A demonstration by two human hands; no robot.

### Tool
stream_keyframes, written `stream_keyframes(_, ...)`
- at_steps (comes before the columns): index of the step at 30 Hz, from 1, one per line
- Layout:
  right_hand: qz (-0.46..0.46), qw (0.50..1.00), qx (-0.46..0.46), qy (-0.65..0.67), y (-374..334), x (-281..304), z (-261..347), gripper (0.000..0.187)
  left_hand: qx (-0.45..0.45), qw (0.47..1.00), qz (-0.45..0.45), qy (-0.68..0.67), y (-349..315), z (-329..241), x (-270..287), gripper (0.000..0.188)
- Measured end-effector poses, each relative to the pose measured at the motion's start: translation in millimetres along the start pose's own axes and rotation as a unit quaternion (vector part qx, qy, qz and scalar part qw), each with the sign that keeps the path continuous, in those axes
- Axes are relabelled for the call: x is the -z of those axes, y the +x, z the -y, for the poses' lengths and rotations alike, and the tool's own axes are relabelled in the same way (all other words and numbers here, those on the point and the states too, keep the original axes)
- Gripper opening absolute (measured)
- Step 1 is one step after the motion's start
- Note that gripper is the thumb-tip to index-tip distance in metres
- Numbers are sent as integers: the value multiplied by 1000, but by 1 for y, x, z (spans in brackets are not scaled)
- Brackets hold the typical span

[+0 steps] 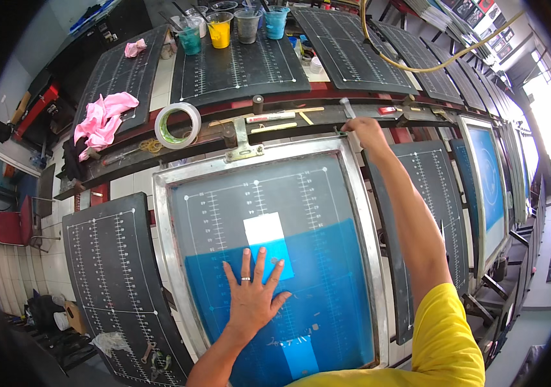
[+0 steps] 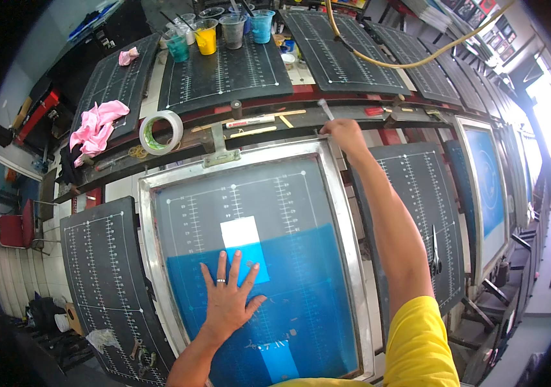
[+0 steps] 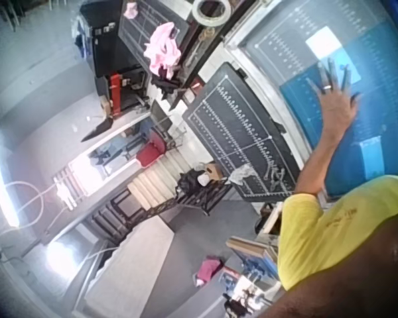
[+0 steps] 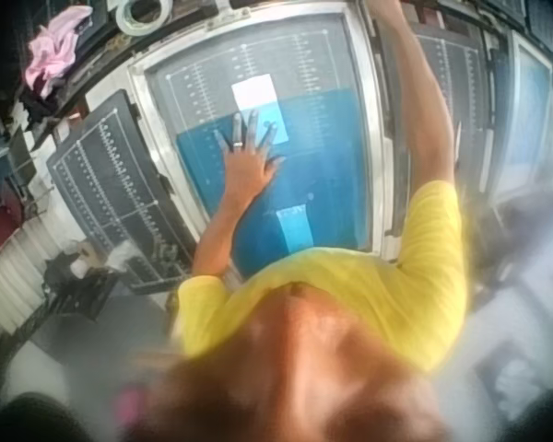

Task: The person aligns a screen printing frame on a press by using a caliper to measure distances and adjusting the frame's position by hand, then applies tape to the screen.

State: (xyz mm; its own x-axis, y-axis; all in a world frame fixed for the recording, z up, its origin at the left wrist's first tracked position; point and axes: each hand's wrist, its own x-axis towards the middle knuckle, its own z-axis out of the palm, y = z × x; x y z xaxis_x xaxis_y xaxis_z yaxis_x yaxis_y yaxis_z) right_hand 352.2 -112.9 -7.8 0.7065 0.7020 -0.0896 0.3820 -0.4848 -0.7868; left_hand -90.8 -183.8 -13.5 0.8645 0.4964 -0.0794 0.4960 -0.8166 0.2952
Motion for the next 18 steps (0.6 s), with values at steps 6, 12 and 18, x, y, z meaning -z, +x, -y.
stream_keyframes(6, 24, 998, -33, -44, -2, 4, 0, 32, -8, 1000, -8, 0, 1, -1, -2, 68)
stream_keyframes(12, -7, 993, -12, -120, 4, -1, -4, 32, 0, 1000, -7, -4, 0, 1, -3, 68)
stream_keyframes(18, -63, 989, 44, -129, 5, 1, -5, 37, -6, 999, -16, -29, 1, 2, -1, 67)
